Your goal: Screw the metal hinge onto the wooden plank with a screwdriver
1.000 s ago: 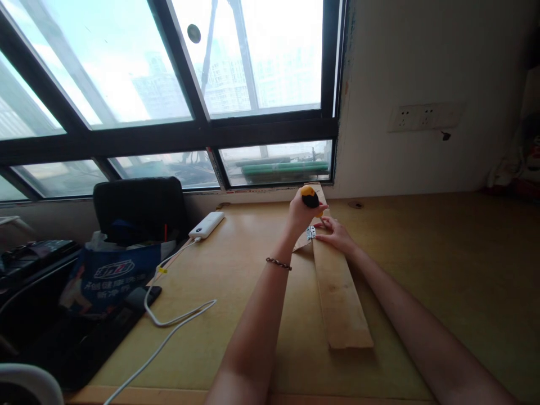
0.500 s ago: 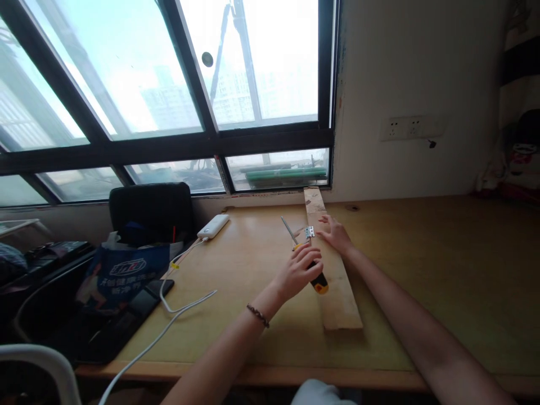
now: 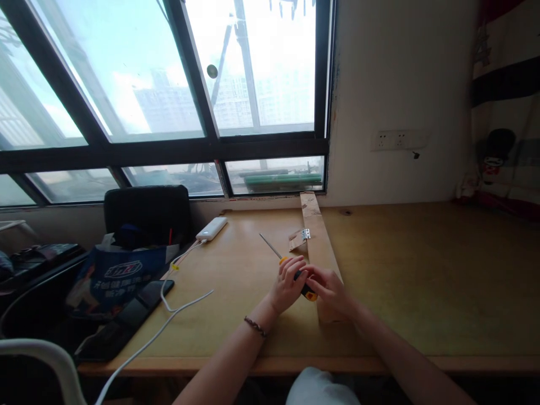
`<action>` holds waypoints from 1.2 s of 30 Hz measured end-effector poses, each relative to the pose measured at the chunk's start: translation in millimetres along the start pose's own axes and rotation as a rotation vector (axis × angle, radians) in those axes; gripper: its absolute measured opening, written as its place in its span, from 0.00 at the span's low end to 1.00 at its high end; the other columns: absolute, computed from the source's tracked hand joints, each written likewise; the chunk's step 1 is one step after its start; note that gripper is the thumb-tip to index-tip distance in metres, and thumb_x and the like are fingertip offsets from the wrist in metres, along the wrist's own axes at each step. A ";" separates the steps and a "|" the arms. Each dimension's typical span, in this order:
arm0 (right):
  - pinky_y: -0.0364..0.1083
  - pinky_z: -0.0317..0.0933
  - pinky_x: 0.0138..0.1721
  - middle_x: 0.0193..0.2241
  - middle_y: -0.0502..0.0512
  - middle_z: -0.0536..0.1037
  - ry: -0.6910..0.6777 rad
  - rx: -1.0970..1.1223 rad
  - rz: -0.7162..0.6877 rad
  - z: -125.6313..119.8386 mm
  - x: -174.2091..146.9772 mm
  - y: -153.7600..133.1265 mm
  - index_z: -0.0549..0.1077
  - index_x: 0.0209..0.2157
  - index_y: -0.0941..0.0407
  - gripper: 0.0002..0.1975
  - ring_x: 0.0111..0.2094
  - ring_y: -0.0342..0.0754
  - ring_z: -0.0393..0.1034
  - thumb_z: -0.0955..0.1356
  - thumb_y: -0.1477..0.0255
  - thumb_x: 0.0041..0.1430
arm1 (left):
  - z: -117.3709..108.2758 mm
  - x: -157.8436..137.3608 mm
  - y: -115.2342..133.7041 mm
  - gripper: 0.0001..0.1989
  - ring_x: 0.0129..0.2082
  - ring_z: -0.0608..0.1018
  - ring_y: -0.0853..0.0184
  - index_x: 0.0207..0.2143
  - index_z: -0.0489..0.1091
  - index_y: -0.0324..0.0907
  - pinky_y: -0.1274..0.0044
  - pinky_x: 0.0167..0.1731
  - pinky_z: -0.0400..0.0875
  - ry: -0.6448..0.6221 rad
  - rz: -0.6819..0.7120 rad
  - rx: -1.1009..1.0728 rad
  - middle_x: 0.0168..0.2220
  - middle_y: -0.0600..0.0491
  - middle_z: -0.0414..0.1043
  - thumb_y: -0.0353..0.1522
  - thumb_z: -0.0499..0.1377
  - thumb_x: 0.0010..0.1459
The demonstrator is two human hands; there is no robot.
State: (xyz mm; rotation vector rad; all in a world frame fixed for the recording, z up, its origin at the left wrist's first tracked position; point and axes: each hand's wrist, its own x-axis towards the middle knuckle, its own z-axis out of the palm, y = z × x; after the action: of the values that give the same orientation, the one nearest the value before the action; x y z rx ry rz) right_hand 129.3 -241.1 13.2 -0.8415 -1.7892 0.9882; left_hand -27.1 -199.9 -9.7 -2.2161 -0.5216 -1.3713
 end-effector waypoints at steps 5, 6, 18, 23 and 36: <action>0.39 0.59 0.19 0.24 0.47 0.69 -0.123 0.080 0.127 3.7 -1.4 1.1 0.61 0.44 0.56 0.19 0.20 0.40 0.65 0.65 0.66 0.52 | 6.9 -8.8 -0.9 0.16 0.52 0.64 0.60 0.45 0.61 0.41 0.64 0.49 0.63 0.020 0.019 0.034 0.43 0.46 0.62 0.26 0.55 0.52; 0.39 0.59 0.19 0.24 0.47 0.69 -0.120 0.051 0.114 3.8 -1.6 -0.2 0.61 0.43 0.57 0.16 0.19 0.39 0.64 0.64 0.67 0.53 | 8.5 -10.0 -0.6 0.16 0.52 0.64 0.60 0.45 0.61 0.41 0.63 0.48 0.63 0.024 0.007 0.024 0.44 0.45 0.61 0.27 0.54 0.52; 0.38 0.53 0.14 0.18 0.44 0.67 0.086 0.135 0.149 -0.1 -2.5 8.1 0.62 0.41 0.57 0.13 0.14 0.39 0.58 0.59 0.70 0.53 | 2.9 7.4 -2.9 0.26 0.57 0.54 0.55 0.52 0.48 0.42 0.58 0.50 0.58 0.097 -0.460 -0.036 0.54 0.39 0.47 0.23 0.52 0.50; 0.41 0.58 0.19 0.20 0.46 0.66 0.557 0.030 0.182 -17.2 6.5 24.9 0.60 0.43 0.57 0.15 0.18 0.42 0.61 0.59 0.66 0.54 | 5.8 6.5 -9.9 0.20 0.54 0.59 0.58 0.48 0.54 0.39 0.59 0.51 0.58 -0.064 -0.709 -0.104 0.50 0.41 0.53 0.24 0.52 0.51; 0.51 0.51 0.46 0.40 0.72 0.69 0.705 -0.928 0.735 -69.0 13.0 77.0 0.63 0.43 0.67 0.15 0.46 0.60 0.62 0.60 0.75 0.53 | 20.4 -12.6 -12.0 0.05 0.42 0.69 0.64 0.33 0.64 0.41 0.68 0.43 0.66 -0.444 -0.642 -0.259 0.39 0.48 0.65 0.28 0.50 0.53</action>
State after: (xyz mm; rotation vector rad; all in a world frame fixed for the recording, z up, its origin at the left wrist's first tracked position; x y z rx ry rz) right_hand 198.3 -176.7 -30.8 -2.2022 -1.2423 0.1071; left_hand -24.4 -179.2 -26.6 -2.7186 -1.3770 -1.2684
